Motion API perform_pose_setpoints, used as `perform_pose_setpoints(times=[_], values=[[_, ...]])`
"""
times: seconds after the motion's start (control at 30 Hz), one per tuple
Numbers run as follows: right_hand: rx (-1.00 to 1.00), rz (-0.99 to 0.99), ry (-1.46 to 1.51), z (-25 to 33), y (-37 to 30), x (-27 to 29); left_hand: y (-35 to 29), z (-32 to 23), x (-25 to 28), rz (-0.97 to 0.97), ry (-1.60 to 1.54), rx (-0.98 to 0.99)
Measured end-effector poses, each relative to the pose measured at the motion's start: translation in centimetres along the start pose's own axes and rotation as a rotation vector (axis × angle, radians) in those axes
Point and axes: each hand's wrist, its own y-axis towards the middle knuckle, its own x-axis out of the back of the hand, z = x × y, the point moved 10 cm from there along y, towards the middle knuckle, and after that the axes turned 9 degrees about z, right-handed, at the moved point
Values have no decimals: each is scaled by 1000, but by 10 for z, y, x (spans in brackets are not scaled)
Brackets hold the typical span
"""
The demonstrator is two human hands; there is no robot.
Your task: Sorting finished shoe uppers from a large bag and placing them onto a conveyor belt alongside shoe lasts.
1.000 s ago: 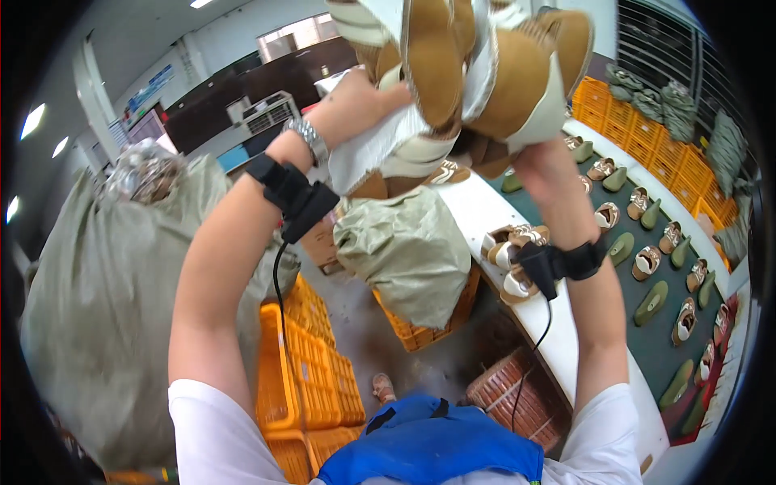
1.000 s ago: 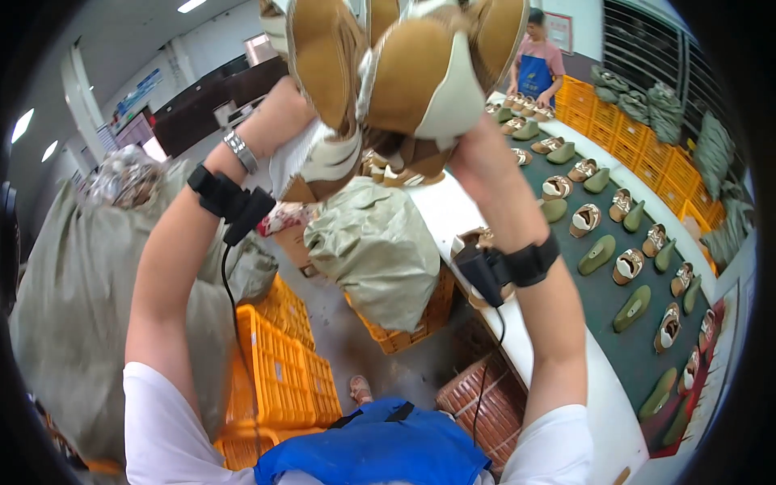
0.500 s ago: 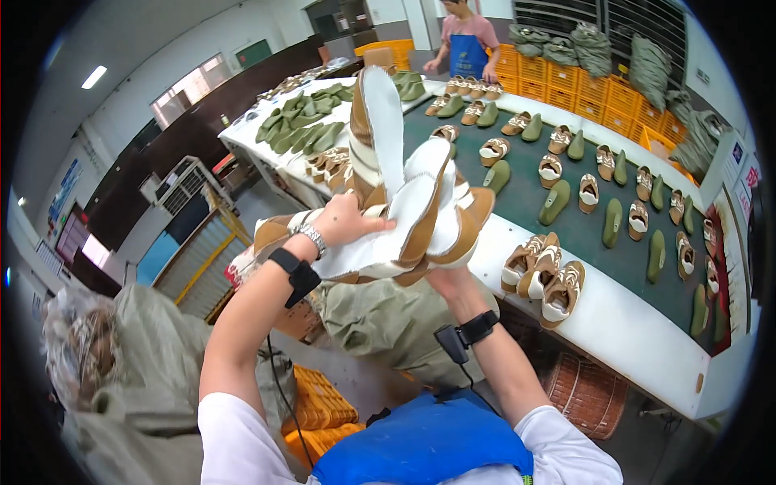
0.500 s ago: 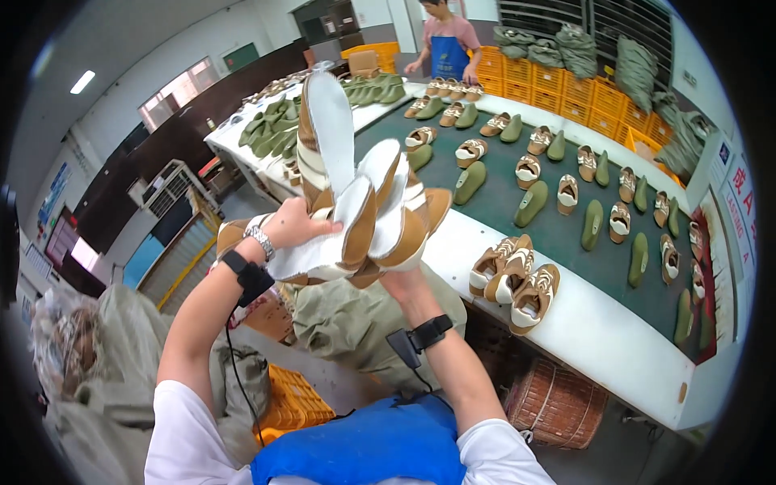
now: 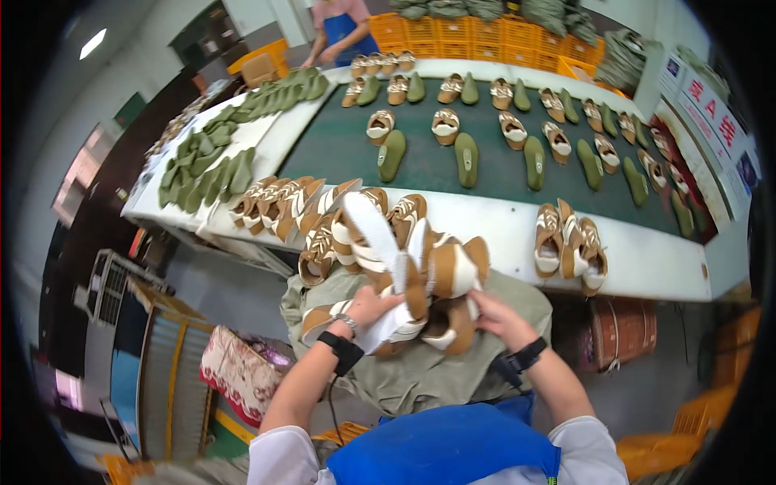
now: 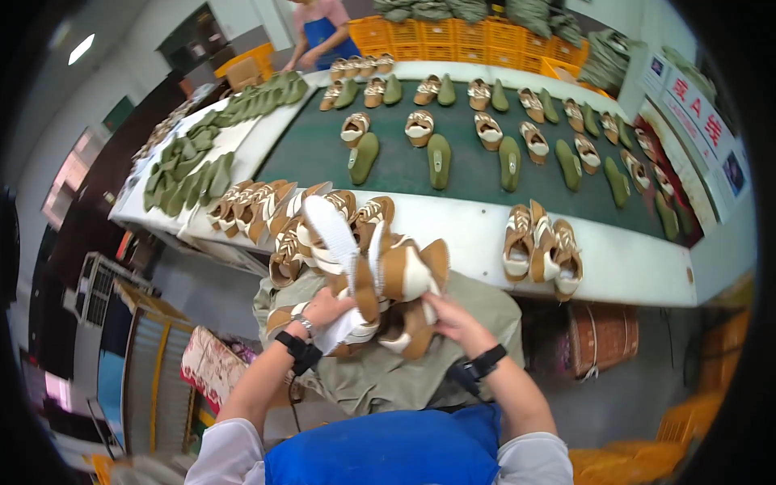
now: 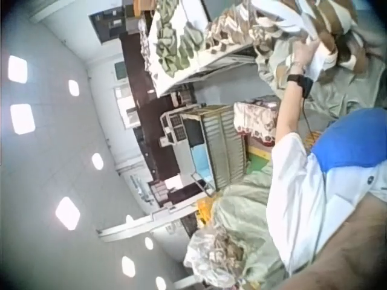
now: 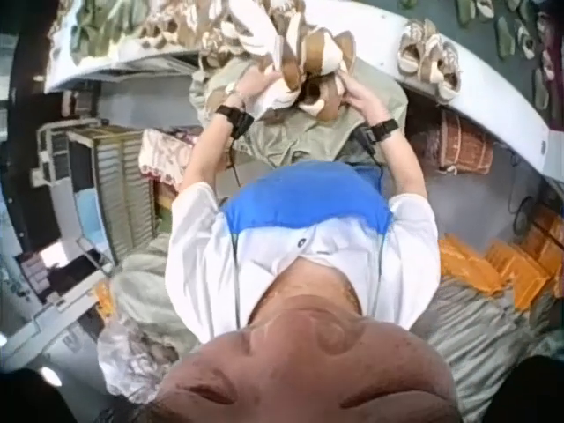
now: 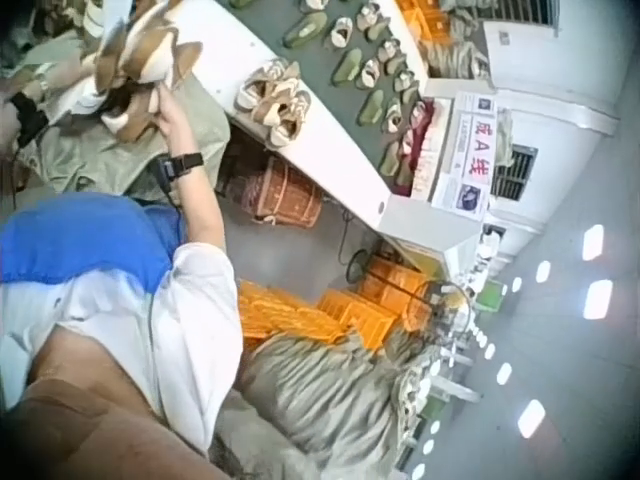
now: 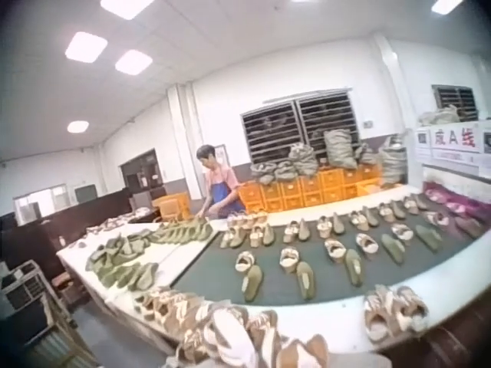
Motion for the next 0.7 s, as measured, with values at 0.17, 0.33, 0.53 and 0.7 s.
perform_pose_setpoints(times=[0.17, 0.33, 0.53, 0.7], values=[[462, -641, -667, 88, -73, -21, 28, -2, 5, -32, -44, -359], [506, -813, -902, 120, -63, -106, 39, 11, 4, 5, -77, -426], [779, -374, 72, 94, -36, -41, 29, 16, 27, 181, -508, -332], [1060, -172, 499, 120, -70, -63, 25, 9, 41, 172, -225, -428]])
